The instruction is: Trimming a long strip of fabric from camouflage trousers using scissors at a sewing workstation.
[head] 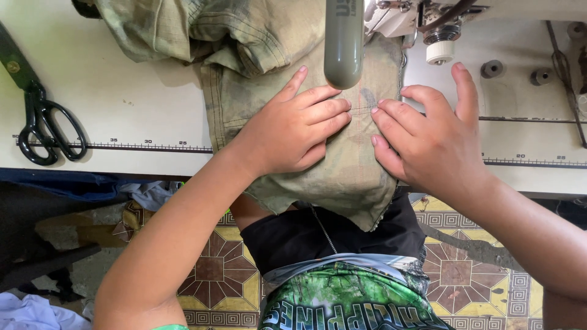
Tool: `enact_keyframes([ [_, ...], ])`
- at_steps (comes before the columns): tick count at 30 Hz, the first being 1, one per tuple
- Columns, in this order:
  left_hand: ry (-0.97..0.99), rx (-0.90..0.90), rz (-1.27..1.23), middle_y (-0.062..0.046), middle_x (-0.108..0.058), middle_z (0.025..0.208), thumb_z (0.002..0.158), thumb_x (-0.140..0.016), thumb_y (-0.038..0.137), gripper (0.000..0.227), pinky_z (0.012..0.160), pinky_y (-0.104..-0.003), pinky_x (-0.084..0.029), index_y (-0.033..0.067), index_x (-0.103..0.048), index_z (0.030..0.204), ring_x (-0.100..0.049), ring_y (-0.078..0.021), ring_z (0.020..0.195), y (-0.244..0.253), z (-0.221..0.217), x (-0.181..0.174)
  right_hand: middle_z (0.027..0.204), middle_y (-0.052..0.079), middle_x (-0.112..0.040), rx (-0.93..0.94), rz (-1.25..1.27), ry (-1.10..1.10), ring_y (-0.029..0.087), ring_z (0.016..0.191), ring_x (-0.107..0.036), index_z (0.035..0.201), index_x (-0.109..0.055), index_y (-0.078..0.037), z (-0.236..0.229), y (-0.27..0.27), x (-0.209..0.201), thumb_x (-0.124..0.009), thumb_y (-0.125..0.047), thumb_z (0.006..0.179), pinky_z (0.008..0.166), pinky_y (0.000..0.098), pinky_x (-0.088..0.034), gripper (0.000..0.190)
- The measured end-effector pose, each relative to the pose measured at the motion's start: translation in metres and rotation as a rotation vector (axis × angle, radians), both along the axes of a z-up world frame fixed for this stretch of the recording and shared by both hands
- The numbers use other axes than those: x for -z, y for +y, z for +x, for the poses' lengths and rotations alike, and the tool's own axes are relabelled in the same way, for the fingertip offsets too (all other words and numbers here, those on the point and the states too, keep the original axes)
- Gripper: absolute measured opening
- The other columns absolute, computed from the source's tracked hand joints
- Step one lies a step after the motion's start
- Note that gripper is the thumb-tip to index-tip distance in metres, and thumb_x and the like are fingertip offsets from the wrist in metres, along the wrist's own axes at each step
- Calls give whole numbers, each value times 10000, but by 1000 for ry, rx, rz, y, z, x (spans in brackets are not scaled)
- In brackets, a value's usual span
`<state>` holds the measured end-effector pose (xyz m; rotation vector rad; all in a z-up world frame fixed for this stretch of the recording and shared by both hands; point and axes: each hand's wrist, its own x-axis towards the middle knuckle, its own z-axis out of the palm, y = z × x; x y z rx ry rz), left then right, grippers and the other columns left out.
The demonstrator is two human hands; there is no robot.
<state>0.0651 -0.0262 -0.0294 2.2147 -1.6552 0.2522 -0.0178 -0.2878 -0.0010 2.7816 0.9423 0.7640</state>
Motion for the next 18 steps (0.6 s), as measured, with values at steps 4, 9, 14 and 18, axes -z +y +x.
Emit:
enact_keyframes([
  [4, -23, 17, 23, -54, -642, 1354, 841, -707, 169, 464, 1162, -643, -326, 71, -671, 1293, -562, -271, 1259, 0, 6, -1, 1118, -33, -782, -12, 28, 11, 283, 1084, -687, 1092, -825, -154, 5, -2, 2, -753, -315, 1028, 1160, 660, -370, 188],
  [9, -22, 18, 0, -72, -667, 1347, 856, -707, 157, 467, 1143, -687, -318, 54, -672, 1311, -596, -274, 1120, 0, 12, 2, 1109, -17, -773, -22, 1, 35, 300, 1155, -703, 1107, -829, -129, 10, -5, 2, -748, -296, 1045, 1200, 704, -331, 197],
  [14, -1, 23, 9, -67, -664, 1357, 842, -734, 157, 496, 1144, -694, -310, 46, -667, 1321, -560, -309, 1290, -1, 21, 8, 1127, -15, -769, -32, -15, 59, 315, 1207, -703, 1139, -839, -118, 17, -10, 5, -757, -313, 1076, 1219, 733, -290, 221],
  [18, 21, 30, 28, -57, -625, 1423, 834, -757, 157, 535, 1168, -645, -308, 68, -654, 1351, -510, -308, 1367, -1, 28, 10, 1122, -39, -759, -15, -27, 45, 292, 1221, -696, 1136, -831, -139, 22, -10, 5, -754, -334, 1068, 1240, 710, -280, 221],
])
